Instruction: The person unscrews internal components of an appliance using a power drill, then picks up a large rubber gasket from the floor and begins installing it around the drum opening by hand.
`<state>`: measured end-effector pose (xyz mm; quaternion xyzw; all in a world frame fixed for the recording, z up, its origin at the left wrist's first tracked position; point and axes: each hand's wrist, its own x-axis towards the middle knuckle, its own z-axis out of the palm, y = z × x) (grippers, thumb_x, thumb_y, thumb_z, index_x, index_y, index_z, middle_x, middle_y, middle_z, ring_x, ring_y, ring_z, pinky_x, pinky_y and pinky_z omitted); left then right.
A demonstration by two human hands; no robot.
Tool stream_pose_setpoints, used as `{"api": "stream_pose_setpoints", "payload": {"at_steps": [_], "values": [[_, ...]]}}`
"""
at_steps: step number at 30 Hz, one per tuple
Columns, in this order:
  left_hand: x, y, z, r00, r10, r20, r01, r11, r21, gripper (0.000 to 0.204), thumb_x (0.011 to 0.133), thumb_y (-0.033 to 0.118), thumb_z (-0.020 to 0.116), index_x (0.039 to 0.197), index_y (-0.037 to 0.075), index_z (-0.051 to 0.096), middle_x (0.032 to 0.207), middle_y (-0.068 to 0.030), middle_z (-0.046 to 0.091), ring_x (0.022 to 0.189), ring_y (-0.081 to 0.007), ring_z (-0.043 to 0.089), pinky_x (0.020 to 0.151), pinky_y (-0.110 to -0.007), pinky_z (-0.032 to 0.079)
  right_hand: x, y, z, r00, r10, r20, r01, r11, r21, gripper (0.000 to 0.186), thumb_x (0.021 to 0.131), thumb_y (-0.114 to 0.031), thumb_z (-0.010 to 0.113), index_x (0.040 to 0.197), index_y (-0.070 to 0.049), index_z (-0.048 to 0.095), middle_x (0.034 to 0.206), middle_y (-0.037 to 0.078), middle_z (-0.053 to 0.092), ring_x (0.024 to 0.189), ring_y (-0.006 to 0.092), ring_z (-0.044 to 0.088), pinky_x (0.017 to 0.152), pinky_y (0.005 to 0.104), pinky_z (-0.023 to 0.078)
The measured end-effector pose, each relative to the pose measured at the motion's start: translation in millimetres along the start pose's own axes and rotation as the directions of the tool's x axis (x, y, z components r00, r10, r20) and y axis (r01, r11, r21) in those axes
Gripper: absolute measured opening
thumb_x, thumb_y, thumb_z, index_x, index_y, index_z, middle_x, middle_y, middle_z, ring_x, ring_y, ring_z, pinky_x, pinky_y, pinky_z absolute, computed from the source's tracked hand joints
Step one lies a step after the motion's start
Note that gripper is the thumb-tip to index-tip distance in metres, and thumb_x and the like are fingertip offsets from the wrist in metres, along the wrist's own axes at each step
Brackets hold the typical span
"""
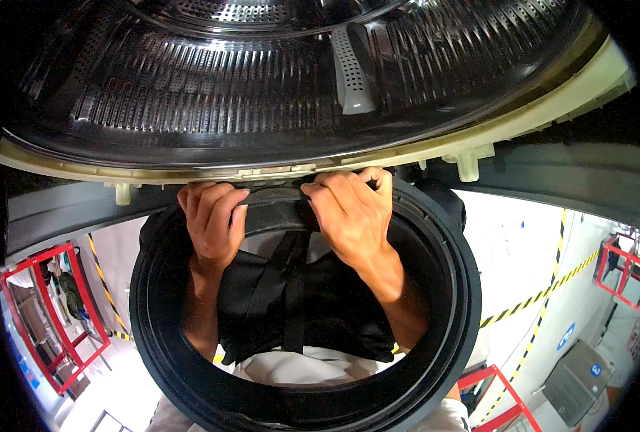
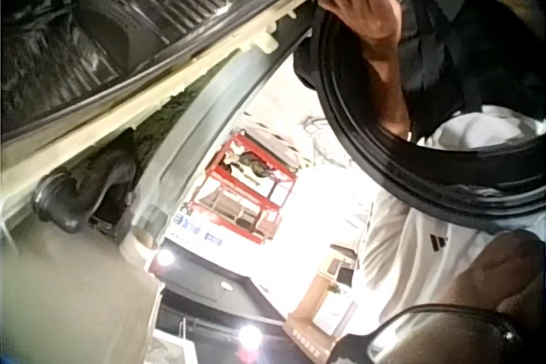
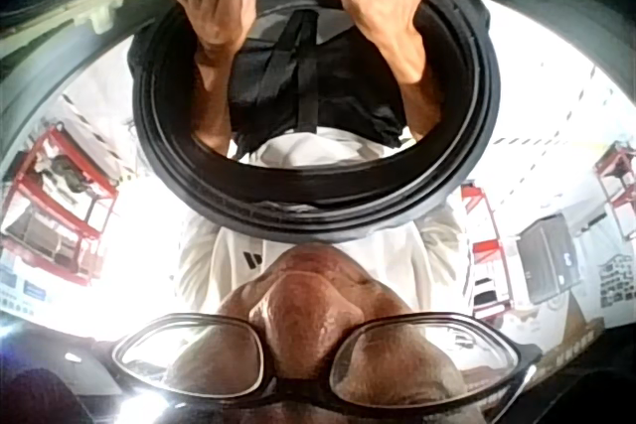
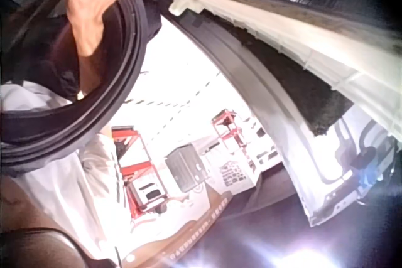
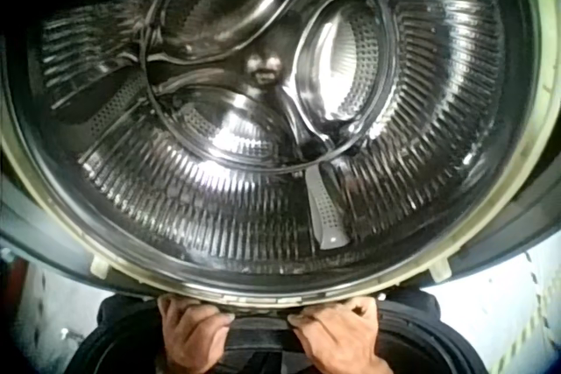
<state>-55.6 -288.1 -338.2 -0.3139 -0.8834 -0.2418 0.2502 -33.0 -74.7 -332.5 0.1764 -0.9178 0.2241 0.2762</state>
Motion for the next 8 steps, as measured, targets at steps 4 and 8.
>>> {"api": "stream_pose_setpoints", "payload": {"at_steps": [4,8], "values": [[1.4,-0.1,-1.6,1.000,-0.006,0.011,0.006,1.000,-0.005,0.036,0.059,-0.002,0.069,0.092,0.008,0.060,0.089,-0.0027,0.054,0.084,-0.0225,0.052,0.079,-0.041,0.036,0.7,-1.1,-1.6,0.999,0.030,0.015,-0.030,0.999,0.038,0.027,0.057,-0.004,0.072,0.080,-0.010,0.061,0.078,-0.002,0.060,0.069,0.0143,0.056,0.068,0.0315,0.031],[1.8,-1.2,-1.9,1.000,-0.005,0.015,0.005,1.000,-0.013,0.038,0.059,-0.002,0.069,0.094,0.009,0.060,0.090,-0.0029,0.055,0.086,-0.0226,0.052,0.079,-0.042,0.036,2.8,-2.7,-3.1,0.998,0.048,0.027,-0.049,0.998,0.026,0.028,0.057,-0.003,0.072,0.081,-0.011,0.061,0.079,-0.002,0.060,0.069,0.0141,0.055,0.067,0.0315,0.031]]}}
